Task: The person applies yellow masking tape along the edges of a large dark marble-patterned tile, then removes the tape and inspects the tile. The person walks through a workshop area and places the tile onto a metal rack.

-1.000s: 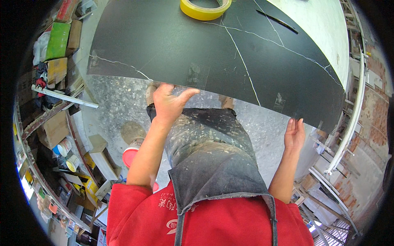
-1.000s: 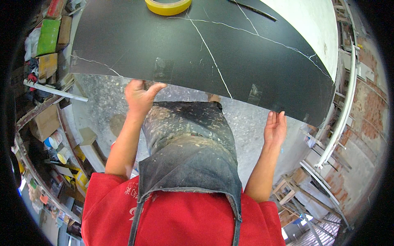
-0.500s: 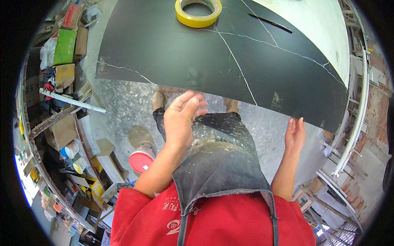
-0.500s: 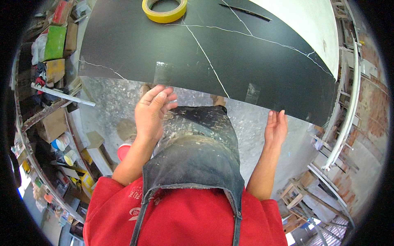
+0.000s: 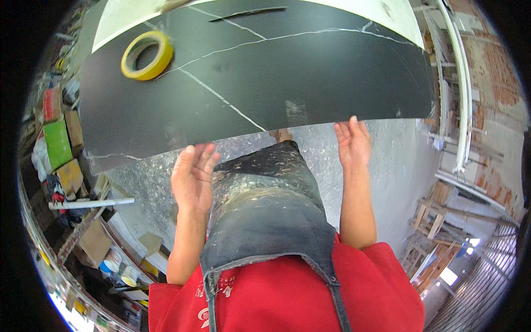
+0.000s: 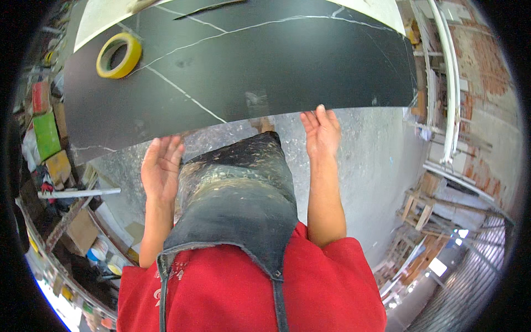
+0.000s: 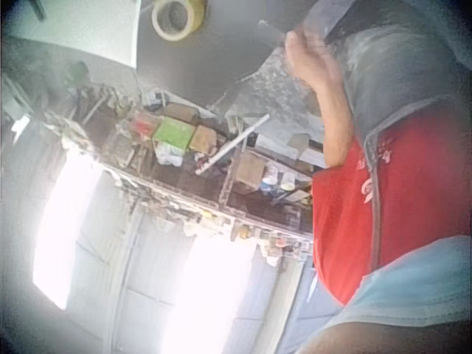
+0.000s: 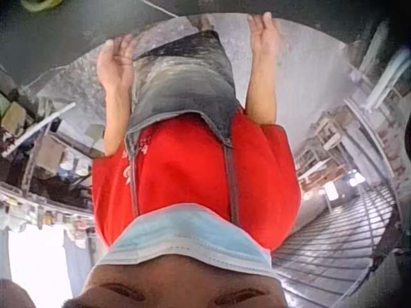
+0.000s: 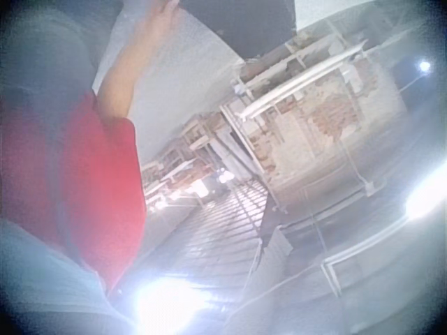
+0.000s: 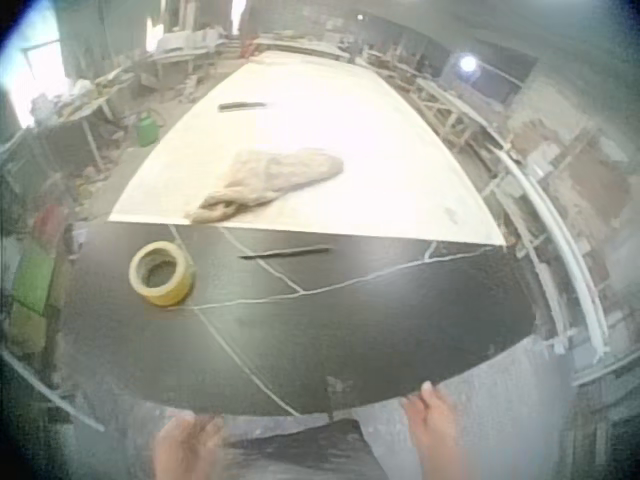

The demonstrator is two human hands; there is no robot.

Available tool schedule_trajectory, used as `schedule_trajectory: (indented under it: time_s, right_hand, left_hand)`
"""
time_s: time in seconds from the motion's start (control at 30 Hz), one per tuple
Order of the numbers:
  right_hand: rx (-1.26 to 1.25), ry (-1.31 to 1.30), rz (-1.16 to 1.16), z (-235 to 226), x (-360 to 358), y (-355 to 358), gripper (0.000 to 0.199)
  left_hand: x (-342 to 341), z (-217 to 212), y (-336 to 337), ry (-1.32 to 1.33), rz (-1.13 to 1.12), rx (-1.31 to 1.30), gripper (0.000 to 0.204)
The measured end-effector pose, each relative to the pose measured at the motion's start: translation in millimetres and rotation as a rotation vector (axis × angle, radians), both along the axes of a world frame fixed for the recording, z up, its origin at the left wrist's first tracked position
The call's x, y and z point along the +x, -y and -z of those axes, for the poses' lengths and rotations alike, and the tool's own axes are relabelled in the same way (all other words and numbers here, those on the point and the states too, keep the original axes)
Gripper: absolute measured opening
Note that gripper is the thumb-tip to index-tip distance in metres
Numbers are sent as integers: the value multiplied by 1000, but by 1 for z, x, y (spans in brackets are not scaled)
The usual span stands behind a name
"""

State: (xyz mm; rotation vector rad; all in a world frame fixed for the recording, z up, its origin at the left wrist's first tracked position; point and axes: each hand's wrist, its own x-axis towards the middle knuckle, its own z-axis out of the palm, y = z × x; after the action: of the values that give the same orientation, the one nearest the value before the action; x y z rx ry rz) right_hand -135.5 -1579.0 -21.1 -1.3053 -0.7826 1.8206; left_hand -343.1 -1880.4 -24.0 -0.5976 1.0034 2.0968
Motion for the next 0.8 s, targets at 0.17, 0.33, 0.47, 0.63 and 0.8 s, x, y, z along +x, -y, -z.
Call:
schedule_trajectory:
  time_s: [0.17,0.33,0.47,0.63,0.8]
  right_hand:
    - [-21,36,9,6,0,-2,16]
    - [-28,29,50,-3,-10,4,14]
    - [-17,48,50,1,-7,3,17]
    - [1,52,39,3,-5,1,19]
    - [6,74,45,-2,-9,0,19]
  left_hand:
    - [25,-25,-60,-47,568,-94,29]
    - [32,-47,-99,-1033,897,-550,16]
    - [14,-41,-138,-1862,780,-670,26]
    - [19,-33,-153,-1983,854,-732,37]
    - [27,-30,-160,-1993,855,-781,37]
